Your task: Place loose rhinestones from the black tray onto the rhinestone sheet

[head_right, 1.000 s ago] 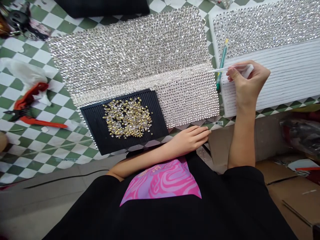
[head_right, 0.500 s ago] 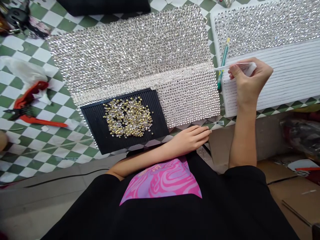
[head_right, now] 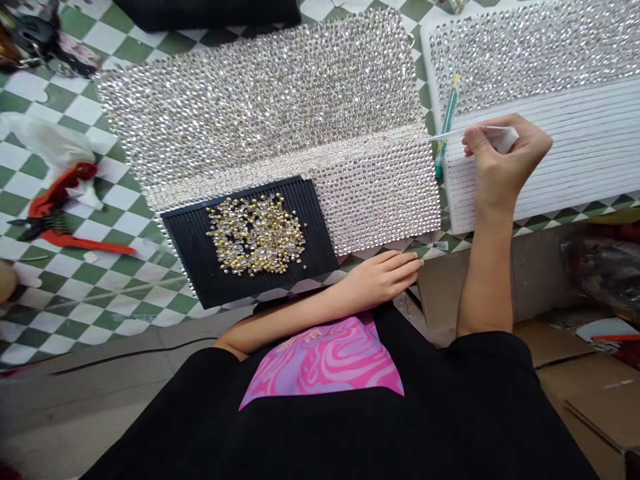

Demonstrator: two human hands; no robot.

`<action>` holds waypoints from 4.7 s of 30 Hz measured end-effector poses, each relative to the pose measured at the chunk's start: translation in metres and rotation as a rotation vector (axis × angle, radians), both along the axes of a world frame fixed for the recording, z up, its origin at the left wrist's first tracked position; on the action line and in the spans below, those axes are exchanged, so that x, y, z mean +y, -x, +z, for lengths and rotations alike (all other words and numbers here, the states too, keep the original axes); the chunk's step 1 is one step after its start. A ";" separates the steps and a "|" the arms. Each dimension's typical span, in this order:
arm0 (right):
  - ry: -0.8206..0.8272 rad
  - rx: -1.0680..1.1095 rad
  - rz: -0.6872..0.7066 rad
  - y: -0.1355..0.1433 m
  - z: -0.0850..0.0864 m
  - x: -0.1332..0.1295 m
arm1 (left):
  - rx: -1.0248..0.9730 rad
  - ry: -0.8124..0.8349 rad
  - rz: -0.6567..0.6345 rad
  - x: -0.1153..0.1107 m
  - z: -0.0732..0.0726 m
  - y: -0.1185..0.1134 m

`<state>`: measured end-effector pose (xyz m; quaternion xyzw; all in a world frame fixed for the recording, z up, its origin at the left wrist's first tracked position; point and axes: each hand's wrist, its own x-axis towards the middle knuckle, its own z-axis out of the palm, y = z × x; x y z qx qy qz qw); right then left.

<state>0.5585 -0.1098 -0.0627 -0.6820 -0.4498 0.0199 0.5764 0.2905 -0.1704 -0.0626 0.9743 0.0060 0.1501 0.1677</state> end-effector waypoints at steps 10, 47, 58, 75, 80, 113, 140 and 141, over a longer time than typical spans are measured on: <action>-0.183 0.291 -0.006 0.010 0.019 -0.010 | -0.020 0.068 -0.015 0.000 -0.001 0.000; 0.252 0.674 0.604 0.222 0.051 -0.082 | -0.052 0.415 1.346 0.008 0.049 0.207; 0.161 0.561 0.554 0.228 0.067 -0.069 | -0.210 0.547 1.105 0.013 0.067 0.192; 0.247 0.380 1.058 0.279 0.059 -0.060 | -0.609 1.067 0.940 0.012 0.060 0.172; 0.170 0.115 1.120 0.253 0.063 -0.057 | -0.579 1.096 1.001 0.017 0.062 0.180; -0.014 0.068 0.909 0.265 0.054 -0.050 | -0.485 1.371 0.904 0.024 0.067 0.161; -0.084 0.235 0.793 0.273 0.049 -0.048 | -0.782 1.087 0.782 0.021 0.054 0.153; -0.101 0.268 0.785 0.274 0.047 -0.049 | -0.797 1.097 0.795 0.020 0.054 0.152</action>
